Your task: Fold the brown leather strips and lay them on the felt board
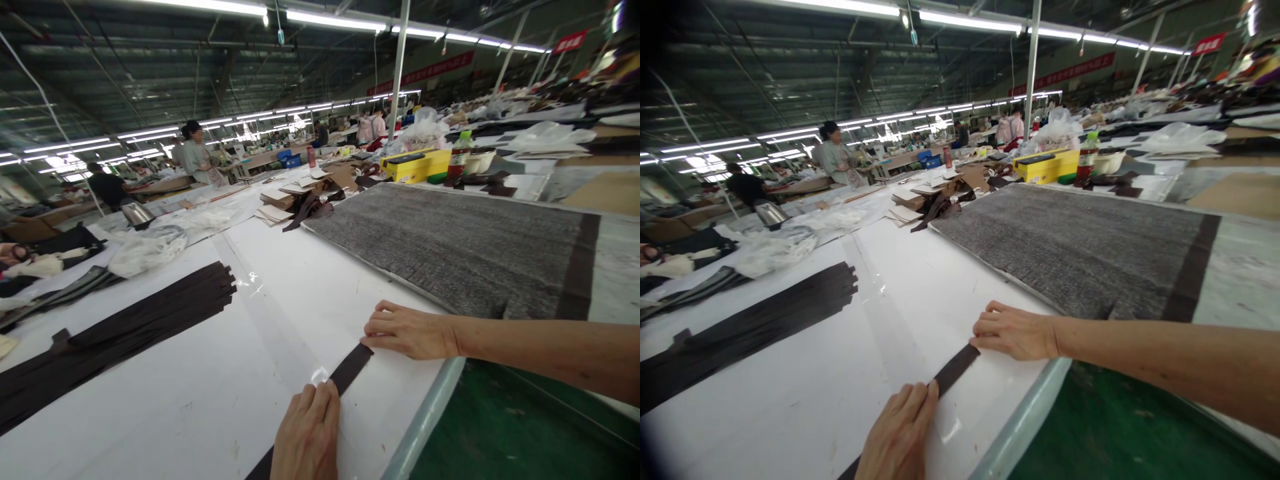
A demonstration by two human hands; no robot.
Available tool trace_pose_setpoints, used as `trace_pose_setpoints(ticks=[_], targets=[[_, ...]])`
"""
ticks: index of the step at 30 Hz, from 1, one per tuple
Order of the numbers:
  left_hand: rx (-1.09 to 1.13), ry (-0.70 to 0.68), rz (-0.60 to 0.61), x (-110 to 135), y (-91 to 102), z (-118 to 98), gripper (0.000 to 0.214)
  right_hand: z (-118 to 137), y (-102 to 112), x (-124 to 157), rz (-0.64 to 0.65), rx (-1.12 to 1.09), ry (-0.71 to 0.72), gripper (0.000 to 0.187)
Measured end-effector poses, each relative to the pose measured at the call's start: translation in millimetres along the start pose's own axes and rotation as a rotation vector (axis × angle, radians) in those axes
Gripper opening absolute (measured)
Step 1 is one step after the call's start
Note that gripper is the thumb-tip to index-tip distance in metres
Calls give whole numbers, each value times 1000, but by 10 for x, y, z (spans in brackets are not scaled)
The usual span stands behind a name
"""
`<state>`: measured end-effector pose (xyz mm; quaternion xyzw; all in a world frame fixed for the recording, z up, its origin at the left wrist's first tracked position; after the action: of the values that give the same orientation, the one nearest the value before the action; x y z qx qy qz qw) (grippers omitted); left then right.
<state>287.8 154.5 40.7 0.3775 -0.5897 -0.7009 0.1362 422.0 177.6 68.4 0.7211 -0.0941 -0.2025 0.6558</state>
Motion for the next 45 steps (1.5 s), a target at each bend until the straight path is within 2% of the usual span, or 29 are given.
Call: trace_pose_setpoints(ticks=[5, 9, 12, 15, 18, 22, 25, 28, 30, 32, 35, 38, 40, 43, 45], targets=[[-30, 17, -15, -31, 41, -37, 63, -23, 149, -151, -147, -13, -170, 40], [-22, 77, 40, -88, 19, -18, 65, 218, 14, -328, -53, -112, -125, 42], [-19, 87, 51, -98, 10, -36, 61, 221, -48, -255, -11, -127, -160, 42], [-23, 81, 32, -79, 7, -69, 60, 123, 13, -154, -43, -55, -229, 36], [-44, 87, 2, -51, 2, -84, 59, 157, 76, -226, -76, -2, -240, 41], [-55, 103, -51, 28, 8, -67, 55, 334, -51, -415, -32, -106, -187, 40], [-64, 110, -82, 118, -1, -51, 51, 286, -123, -347, -15, -85, -216, 37], [-64, 118, -101, 183, -17, -45, 51, 159, -50, -219, -41, 16, -277, 37], [-47, 132, -98, 201, -32, -28, 53, 154, 36, -230, -62, 31, -296, 39], [-17, 146, -89, 214, -44, 6, 54, 231, 80, -331, -63, -8, -296, 41], [-21, 148, -123, 272, -4, 77, 50, 423, 19, -513, -35, -113, -267, 39], [-144, 85, -168, 414, 60, 119, 43, 519, -86, -537, -32, -140, -271, 41], [-234, 36, -161, 575, 91, 170, 49, 519, -107, -485, -55, -85, -274, 37], [-326, 36, -145, 963, 195, 384, 64, 514, -92, -421, -82, 38, -234, 32], [-366, 95, -123, 1340, 295, 626, 65, 533, -121, -406, -58, 116, -183, 34]])
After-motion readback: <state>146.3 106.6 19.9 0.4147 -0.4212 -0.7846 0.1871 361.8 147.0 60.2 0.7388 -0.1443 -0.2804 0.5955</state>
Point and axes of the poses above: each hand's wrist, its own x-axis away from the middle knuckle, its own y-axis out of the back of the hand, z = x × y, the point moved 10 cm from there along -x, towards the middle knuckle, and after that the axes turned 8 degrees about y, right-handed, at the moved point
